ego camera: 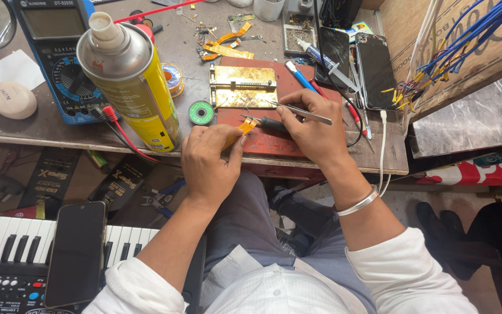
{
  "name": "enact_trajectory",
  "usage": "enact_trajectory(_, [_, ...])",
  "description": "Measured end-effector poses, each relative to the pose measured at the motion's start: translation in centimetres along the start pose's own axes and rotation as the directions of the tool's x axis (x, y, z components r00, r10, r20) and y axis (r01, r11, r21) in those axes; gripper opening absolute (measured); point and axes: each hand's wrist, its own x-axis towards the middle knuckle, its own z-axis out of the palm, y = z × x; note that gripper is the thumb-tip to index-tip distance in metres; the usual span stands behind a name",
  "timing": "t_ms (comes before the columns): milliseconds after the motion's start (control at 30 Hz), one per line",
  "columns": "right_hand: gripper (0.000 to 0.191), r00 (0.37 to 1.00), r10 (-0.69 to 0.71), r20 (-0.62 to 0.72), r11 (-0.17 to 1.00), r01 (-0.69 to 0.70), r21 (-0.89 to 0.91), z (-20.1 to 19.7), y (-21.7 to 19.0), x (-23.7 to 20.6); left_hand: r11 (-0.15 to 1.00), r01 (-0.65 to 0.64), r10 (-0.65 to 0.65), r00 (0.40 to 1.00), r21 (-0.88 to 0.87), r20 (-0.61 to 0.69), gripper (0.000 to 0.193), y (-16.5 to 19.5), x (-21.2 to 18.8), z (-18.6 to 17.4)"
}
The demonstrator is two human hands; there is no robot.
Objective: The person holds a small orange flex cable on the work mat and works on it with tweezers, then applies liquid from a syringe-style bottle onto the cable's connector, and finally solders the cable using a soldering iron while steadying it with the other hand.
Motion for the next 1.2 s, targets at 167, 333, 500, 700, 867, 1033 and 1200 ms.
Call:
enact_trajectory(167, [0.016, 1.000, 0.015, 0.002, 0.999, -0.015, 0.028, 0.0, 0.2, -0.2, 1.000, 0.002, -0.002, 1.000, 0.002, 0.002, 0.012, 0.0, 0.0, 0.0])
enact_trajectory(333, [0.015, 1.000, 0.008, 0.008, 1.000, -0.008, 0.002, -0.1, 0.3, -0.3, 1.000, 0.011, -0.011, 1.000, 0.006, 0.005, 0.011, 0.0, 0.0, 0.0])
enact_trajectory(500, [0.015, 0.996, -0.093, 0.009, 0.996, 0.093, -0.004, -0.2, 0.2, -0.2, 1.000, 0.005, -0.005, 1.000, 0.007, 0.000, 0.012, 0.0, 0.0, 0.1])
enact_trajectory(700, [0.015, 1.000, 0.000, 0.019, 1.000, 0.000, 0.004, -0.9, -0.6, -0.3, 1.000, 0.001, -0.001, 1.000, 0.001, 0.000, 0.012, 0.0, 0.0, 0.1])
enact_trajectory(867, [0.018, 0.999, 0.042, -0.007, 0.999, -0.041, 0.030, -1.7, -0.9, -0.8, 1.000, -0.005, 0.005, 1.000, 0.000, -0.003, 0.012, -0.1, 0.0, 0.1])
enact_trajectory(1033, [0.021, 0.992, -0.095, -0.087, 0.992, 0.101, 0.069, -2.2, -0.5, -2.8, 1.000, -0.011, 0.011, 1.000, -0.006, -0.003, 0.013, -0.2, -0.1, 0.1])
enact_trajectory(1200, [0.022, 0.995, -0.035, -0.099, 0.939, 0.066, 0.336, -1.9, -0.6, -6.2, 0.997, -0.051, 0.049, 0.998, -0.053, -0.038, 0.013, -0.1, -0.1, -0.2])
